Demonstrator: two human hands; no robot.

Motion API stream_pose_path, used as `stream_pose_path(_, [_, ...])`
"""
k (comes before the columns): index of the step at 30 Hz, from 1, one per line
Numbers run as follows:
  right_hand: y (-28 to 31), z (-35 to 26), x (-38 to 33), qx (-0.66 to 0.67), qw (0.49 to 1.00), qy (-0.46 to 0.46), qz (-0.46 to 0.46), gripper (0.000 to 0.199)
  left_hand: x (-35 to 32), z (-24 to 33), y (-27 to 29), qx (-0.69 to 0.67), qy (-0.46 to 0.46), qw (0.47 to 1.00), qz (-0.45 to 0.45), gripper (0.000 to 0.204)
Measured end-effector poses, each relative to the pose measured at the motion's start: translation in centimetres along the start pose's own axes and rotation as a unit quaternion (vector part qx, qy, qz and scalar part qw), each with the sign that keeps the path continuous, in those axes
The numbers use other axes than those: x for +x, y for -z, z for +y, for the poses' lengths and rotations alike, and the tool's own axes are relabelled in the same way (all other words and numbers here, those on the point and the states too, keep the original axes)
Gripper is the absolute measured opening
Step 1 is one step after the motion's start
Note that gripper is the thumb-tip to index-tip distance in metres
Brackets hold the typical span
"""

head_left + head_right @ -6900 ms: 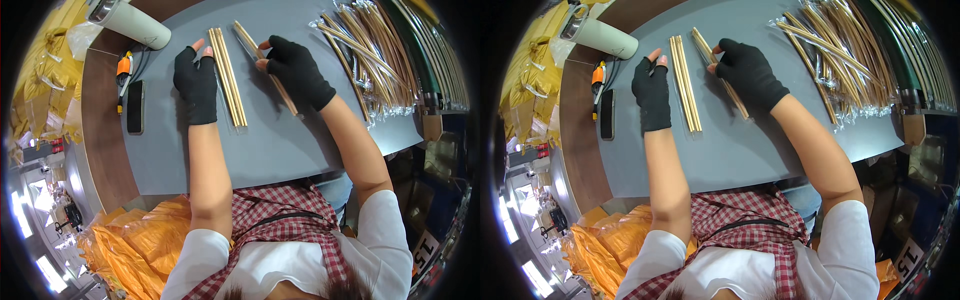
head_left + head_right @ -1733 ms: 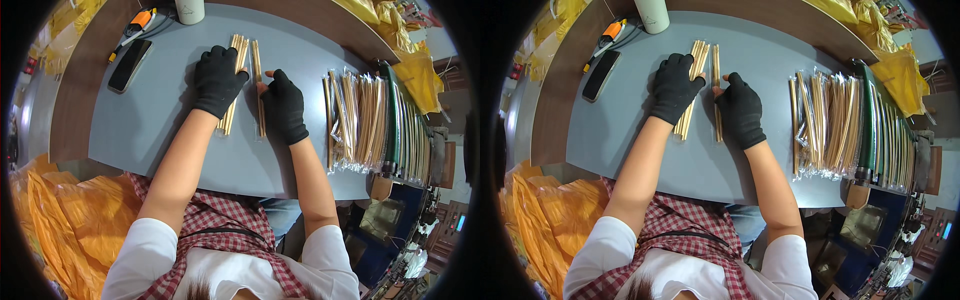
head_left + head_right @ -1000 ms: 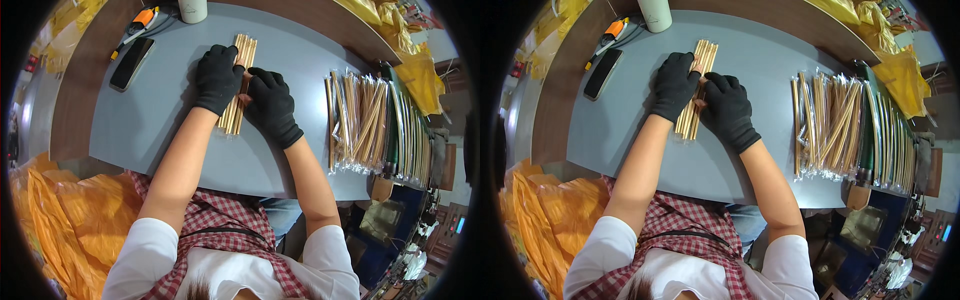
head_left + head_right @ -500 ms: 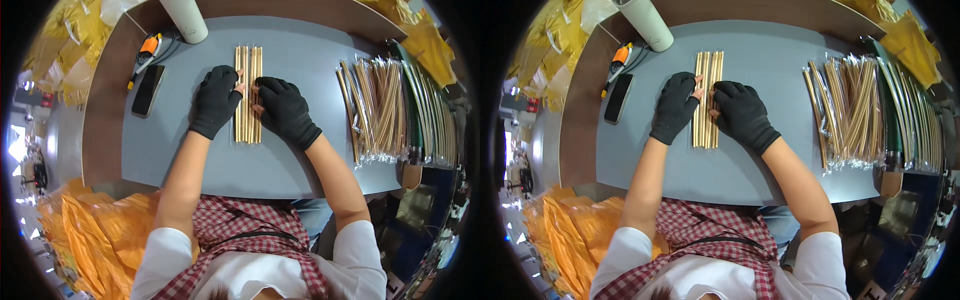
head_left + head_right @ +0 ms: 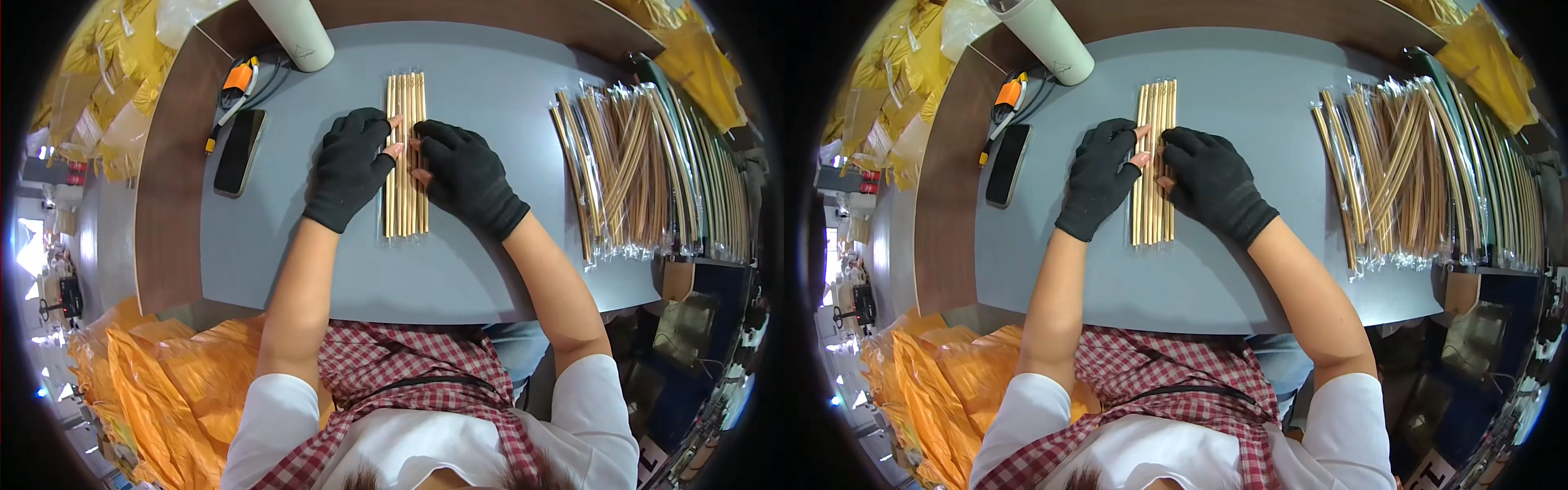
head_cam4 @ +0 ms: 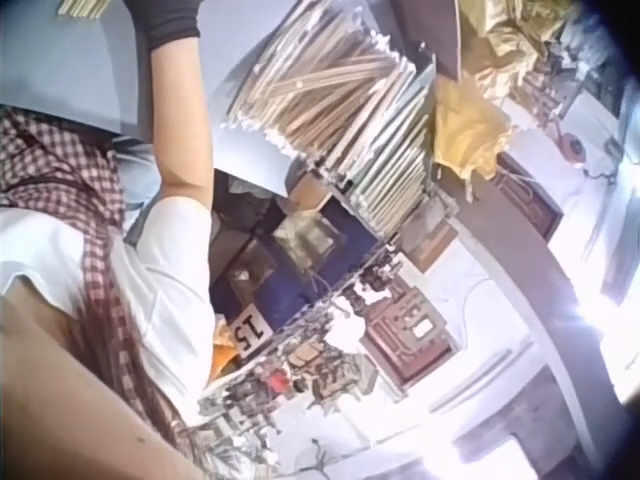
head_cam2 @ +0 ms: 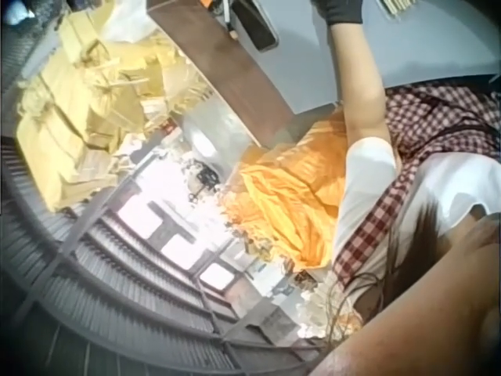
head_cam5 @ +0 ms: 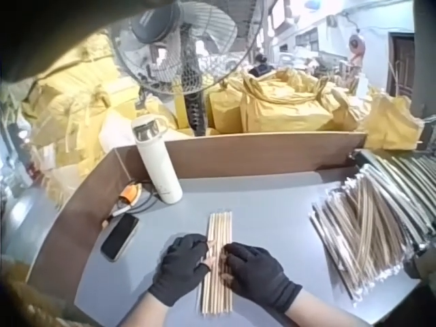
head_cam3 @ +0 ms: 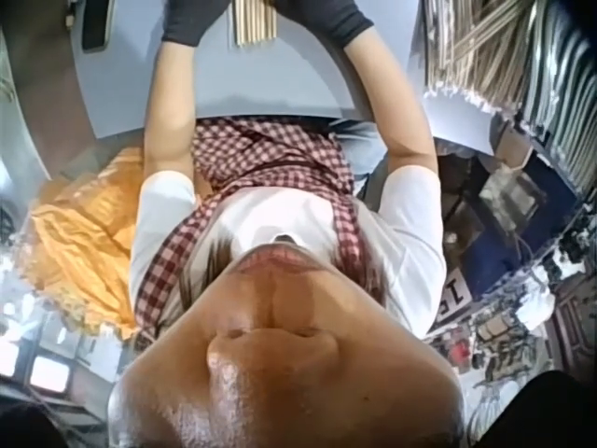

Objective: The recorder packages wooden chopsticks by inserting them into plastic sleeves and then bundling them into larger bags on a production line.

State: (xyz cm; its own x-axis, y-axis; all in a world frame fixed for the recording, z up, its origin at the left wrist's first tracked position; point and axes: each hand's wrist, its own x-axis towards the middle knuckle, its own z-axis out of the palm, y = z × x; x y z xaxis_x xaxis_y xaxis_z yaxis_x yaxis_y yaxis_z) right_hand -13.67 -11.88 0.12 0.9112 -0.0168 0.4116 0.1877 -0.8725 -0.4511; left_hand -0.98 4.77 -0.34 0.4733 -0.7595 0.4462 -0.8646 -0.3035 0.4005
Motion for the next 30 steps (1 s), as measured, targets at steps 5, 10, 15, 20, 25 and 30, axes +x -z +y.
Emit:
stream_pose_path(5, [-0.1, 0.2, -0.1, -0.009, 1.000, 0.004, 0.009, 0.040, 0.2, 0.3, -0.1, 0.007, 0.003, 1.000, 0.003, 0.034])
stream_pose_path(10, [-0.5, 1.0, -0.5, -0.037, 0.997, 0.050, 0.037, 0.046, 0.3, 0.8, -0.2, 0.014, 0.010, 1.000, 0.017, 0.034])
stream_pose_path(15, [-0.5, 0.4, -0.2, -0.041, 0.998, 0.050, 0.014, 0.046, -0.1, -0.3, -0.5, 0.003, -0.007, 0.999, 0.033, 0.033])
stream_pose_path(20, [-0.7, 0.5, -0.4, -0.087, 0.994, 0.061, 0.006, 0.047, 0.0, -0.1, -0.5, 0.034, -0.027, 0.998, 0.041, 0.036])
stream_pose_path(25, [-0.7, 0.6, -0.4, -0.084, 0.995, 0.058, 0.005, 0.047, -0.1, 0.5, -0.7, 0.074, 0.094, 0.991, 0.065, 0.028])
stream_pose_path(30, [-0.8, 0.6, -0.4, -0.075, 0.995, 0.062, 0.028, 0.034, -0.3, -0.2, -1.6, 0.109, 0.108, 0.984, 0.092, 0.032])
